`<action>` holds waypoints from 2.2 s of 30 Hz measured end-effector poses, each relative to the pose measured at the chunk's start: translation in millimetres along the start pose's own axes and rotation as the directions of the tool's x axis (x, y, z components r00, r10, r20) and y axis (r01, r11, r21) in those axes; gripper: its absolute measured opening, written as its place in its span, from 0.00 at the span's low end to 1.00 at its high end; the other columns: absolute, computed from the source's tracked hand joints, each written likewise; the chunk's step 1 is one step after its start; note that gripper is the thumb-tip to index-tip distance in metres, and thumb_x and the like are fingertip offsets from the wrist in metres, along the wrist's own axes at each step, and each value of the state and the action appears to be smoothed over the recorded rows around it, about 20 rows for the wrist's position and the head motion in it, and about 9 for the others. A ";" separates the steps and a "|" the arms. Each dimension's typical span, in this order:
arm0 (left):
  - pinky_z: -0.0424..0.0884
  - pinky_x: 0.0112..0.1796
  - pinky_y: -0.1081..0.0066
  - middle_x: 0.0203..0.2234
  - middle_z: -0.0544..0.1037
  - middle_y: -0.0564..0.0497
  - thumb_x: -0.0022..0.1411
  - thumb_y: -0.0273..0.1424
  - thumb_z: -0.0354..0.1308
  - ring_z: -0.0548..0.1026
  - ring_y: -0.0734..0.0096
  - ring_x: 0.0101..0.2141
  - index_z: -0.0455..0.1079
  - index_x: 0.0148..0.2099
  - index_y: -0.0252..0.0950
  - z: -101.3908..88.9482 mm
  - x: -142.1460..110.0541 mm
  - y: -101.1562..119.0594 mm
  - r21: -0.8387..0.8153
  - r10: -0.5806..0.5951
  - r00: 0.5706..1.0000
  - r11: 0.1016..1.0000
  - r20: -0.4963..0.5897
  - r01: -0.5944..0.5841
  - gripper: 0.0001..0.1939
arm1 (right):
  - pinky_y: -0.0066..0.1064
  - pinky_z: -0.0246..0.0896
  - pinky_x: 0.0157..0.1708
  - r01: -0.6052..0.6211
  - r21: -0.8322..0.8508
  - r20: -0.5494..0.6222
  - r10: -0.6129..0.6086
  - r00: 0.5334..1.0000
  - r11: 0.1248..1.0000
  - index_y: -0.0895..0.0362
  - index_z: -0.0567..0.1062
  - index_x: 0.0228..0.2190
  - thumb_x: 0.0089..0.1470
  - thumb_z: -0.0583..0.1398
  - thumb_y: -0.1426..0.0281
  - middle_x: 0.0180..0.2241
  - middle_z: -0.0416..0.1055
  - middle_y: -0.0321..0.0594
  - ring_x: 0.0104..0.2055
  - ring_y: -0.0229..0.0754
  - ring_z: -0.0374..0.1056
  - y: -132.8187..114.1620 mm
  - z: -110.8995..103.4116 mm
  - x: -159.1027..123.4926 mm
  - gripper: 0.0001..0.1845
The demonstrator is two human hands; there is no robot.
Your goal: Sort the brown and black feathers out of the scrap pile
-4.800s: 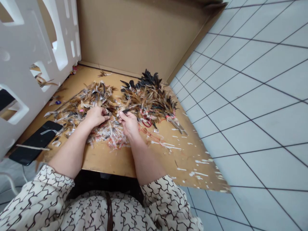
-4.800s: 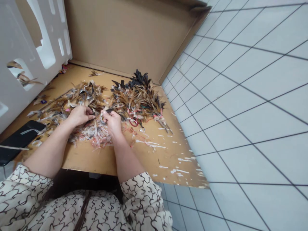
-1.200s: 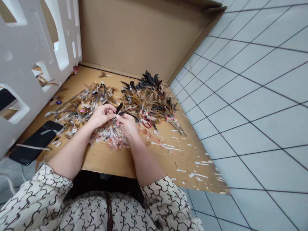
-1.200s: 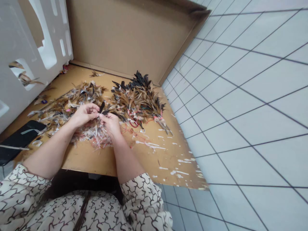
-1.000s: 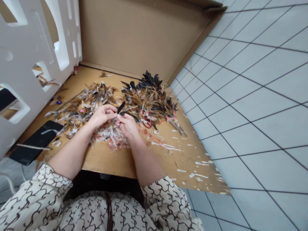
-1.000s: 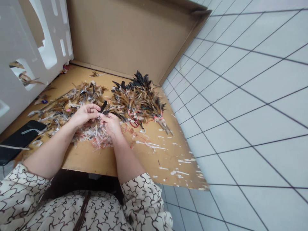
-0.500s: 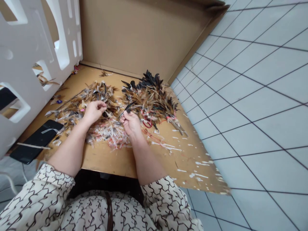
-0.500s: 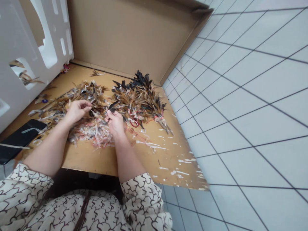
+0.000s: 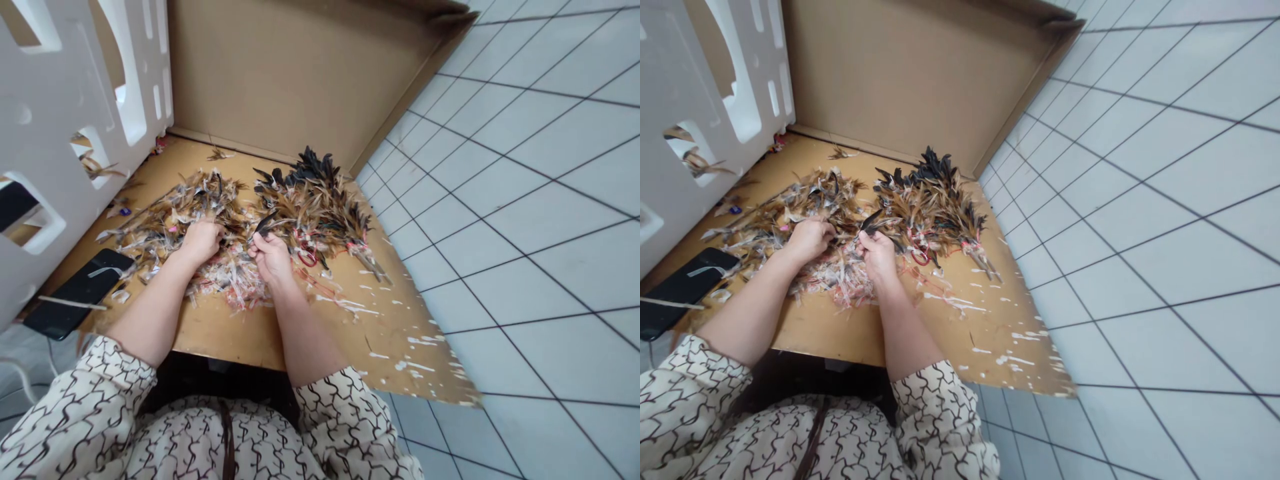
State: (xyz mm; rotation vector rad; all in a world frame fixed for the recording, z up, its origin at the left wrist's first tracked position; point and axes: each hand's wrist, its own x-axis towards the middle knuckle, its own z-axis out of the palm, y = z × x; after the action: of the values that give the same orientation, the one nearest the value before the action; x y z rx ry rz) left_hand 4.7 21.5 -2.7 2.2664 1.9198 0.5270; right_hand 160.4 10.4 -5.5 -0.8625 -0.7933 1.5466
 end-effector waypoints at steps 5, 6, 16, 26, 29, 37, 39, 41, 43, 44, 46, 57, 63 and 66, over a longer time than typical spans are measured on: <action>0.67 0.34 0.70 0.24 0.77 0.50 0.47 0.27 0.58 0.72 0.68 0.28 0.75 0.27 0.35 -1.9 3.2 -1.1 -0.552 -0.220 0.971 0.823 -0.095 0.132 0.05 | 0.22 0.50 0.18 0.007 -0.010 0.001 -0.007 1.000 1.000 0.58 0.66 0.16 0.34 0.67 0.73 0.15 0.60 0.29 0.18 0.27 0.53 0.0 -0.6 0.1 0.12; 0.66 0.32 0.71 0.21 0.76 0.51 0.45 0.28 0.60 0.70 0.71 0.25 0.75 0.25 0.34 -2.7 3.4 0.3 -0.684 -0.270 0.960 0.714 -0.069 0.152 0.04 | 0.22 0.51 0.18 0.009 -0.012 0.001 -0.009 1.000 1.000 0.58 0.67 0.16 0.34 0.67 0.72 0.15 0.61 0.28 0.18 0.27 0.53 0.3 -0.7 0.2 0.12; 0.65 0.24 0.74 0.16 0.73 0.54 0.23 0.35 0.71 0.67 0.79 0.19 0.72 0.24 0.32 -7.3 -6.3 28.1 -0.965 -0.132 0.962 0.078 0.239 0.251 0.21 | 0.22 0.50 0.17 0.031 -0.079 -0.011 -0.032 0.999 0.996 0.58 0.68 0.16 0.32 0.67 0.71 0.15 0.63 0.28 0.17 0.27 0.55 5.8 2.2 -1.8 0.12; 0.61 0.19 0.77 0.13 0.70 0.58 0.30 0.27 0.68 0.64 0.81 0.14 0.70 0.30 0.31 -7.5 -6.9 23.6 -0.961 -0.024 0.966 0.103 0.256 0.257 0.19 | 0.23 0.48 0.17 0.045 -0.115 0.032 -0.042 0.999 0.992 0.59 0.71 0.17 0.30 0.67 0.71 0.14 0.65 0.28 0.15 0.27 0.55 8.4 1.8 -2.3 0.10; 0.58 0.17 0.77 0.12 0.70 0.57 0.30 0.26 0.67 0.63 0.81 0.13 0.70 0.29 0.31 -8.0 -6.5 21.1 -0.956 0.003 0.963 0.120 0.269 0.267 0.18 | 0.23 0.48 0.17 0.023 -0.124 0.063 -0.015 0.998 0.992 0.59 0.70 0.15 0.29 0.67 0.71 0.14 0.66 0.29 0.15 0.27 0.55 7.8 1.7 -2.3 0.10; 0.58 0.17 0.77 0.12 0.70 0.56 0.29 0.26 0.68 0.63 0.81 0.13 0.71 0.28 0.31 -12.3 -6.2 19.4 -0.927 0.078 0.932 0.159 0.354 0.339 0.17 | 0.23 0.49 0.17 -0.043 -0.117 0.169 0.062 0.984 0.992 0.59 0.71 0.16 0.29 0.68 0.71 0.13 0.65 0.30 0.15 0.28 0.55 3.7 0.1 -3.6 0.10; 0.58 0.18 0.78 0.13 0.71 0.55 0.29 0.27 0.69 0.63 0.81 0.14 0.70 0.26 0.31 -11.5 -6.7 21.0 -0.926 0.043 0.936 0.170 0.350 0.338 0.16 | 0.23 0.49 0.17 -0.027 -0.096 0.148 0.041 0.988 0.995 0.59 0.71 0.16 0.29 0.67 0.72 0.14 0.65 0.30 0.15 0.27 0.54 4.2 0.2 -3.0 0.10; 0.57 0.17 0.78 0.14 0.72 0.55 0.31 0.30 0.69 0.64 0.81 0.15 0.71 0.27 0.31 -9.7 -7.2 22.7 -0.920 -0.007 0.939 0.194 0.344 0.339 0.16 | 0.23 0.49 0.18 -0.001 -0.083 0.106 0.010 0.994 0.997 0.58 0.71 0.16 0.30 0.67 0.72 0.14 0.65 0.30 0.16 0.27 0.54 5.5 0.6 -1.8 0.09; 0.57 0.18 0.78 0.15 0.73 0.54 0.33 0.32 0.70 0.64 0.81 0.15 0.71 0.27 0.31 -8.0 -7.5 24.2 -0.915 -0.037 0.938 0.211 0.343 0.343 0.16 | 0.23 0.49 0.18 0.027 -0.082 0.056 -0.022 0.998 0.996 0.58 0.70 0.16 0.30 0.67 0.72 0.15 0.65 0.29 0.17 0.27 0.54 7.0 0.9 -0.5 0.09; 0.58 0.18 0.78 0.14 0.73 0.54 0.33 0.32 0.70 0.64 0.81 0.15 0.72 0.27 0.31 -7.5 -7.6 24.8 -0.915 -0.040 0.938 0.209 0.343 0.344 0.16 | 0.23 0.49 0.19 0.041 -0.084 0.034 -0.038 0.999 0.996 0.58 0.70 0.16 0.30 0.67 0.72 0.15 0.65 0.29 0.17 0.27 0.54 7.6 0.8 0.0 0.09; 0.62 0.20 0.77 0.15 0.73 0.54 0.33 0.33 0.70 0.65 0.81 0.16 0.72 0.25 0.31 -7.5 -7.8 25.9 -0.920 -0.031 0.938 0.186 0.345 0.345 0.16 | 0.23 0.49 0.19 0.062 -0.093 0.005 -0.061 0.998 0.994 0.58 0.70 0.16 0.29 0.67 0.72 0.16 0.65 0.29 0.18 0.28 0.54 8.5 0.6 0.6 0.10; 0.61 0.21 0.78 0.15 0.73 0.51 0.37 0.31 0.67 0.64 0.82 0.16 0.70 0.21 0.31 -8.5 -8.9 31.3 -0.928 0.048 0.937 0.166 0.346 0.334 0.10 | 0.24 0.51 0.21 0.067 -0.096 0.044 -0.063 0.997 0.993 0.58 0.71 0.17 0.33 0.66 0.69 0.16 0.66 0.31 0.19 0.29 0.57 9.1 4.0 -2.6 0.08; 0.54 0.17 0.77 0.10 0.67 0.56 0.40 0.32 0.64 0.59 0.81 0.13 0.70 0.22 0.33 -13.0 -8.4 20.9 -0.853 -0.049 0.949 0.425 0.311 0.301 0.08 | 0.24 0.51 0.20 0.083 -0.067 -0.041 -0.086 0.995 0.994 0.58 0.71 0.17 0.32 0.66 0.71 0.18 0.68 0.31 0.19 0.28 0.55 7.9 2.2 0.3 0.08; 0.56 0.19 0.76 0.11 0.67 0.56 0.38 0.30 0.64 0.61 0.80 0.15 0.69 0.18 0.33 -16.0 -6.2 9.4 -0.722 -0.074 0.962 0.647 0.262 0.247 0.07 | 0.24 0.50 0.19 0.067 -0.037 -0.078 -0.070 0.994 0.997 0.58 0.71 0.17 0.32 0.67 0.72 0.20 0.69 0.32 0.19 0.28 0.55 5.6 1.5 1.5 0.09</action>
State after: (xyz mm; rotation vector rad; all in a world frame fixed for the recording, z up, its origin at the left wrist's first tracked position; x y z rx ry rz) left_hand 7.2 11.6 14.0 1.5151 1.3895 0.8265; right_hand 156.3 11.0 -9.8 -0.9074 -0.7857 1.4336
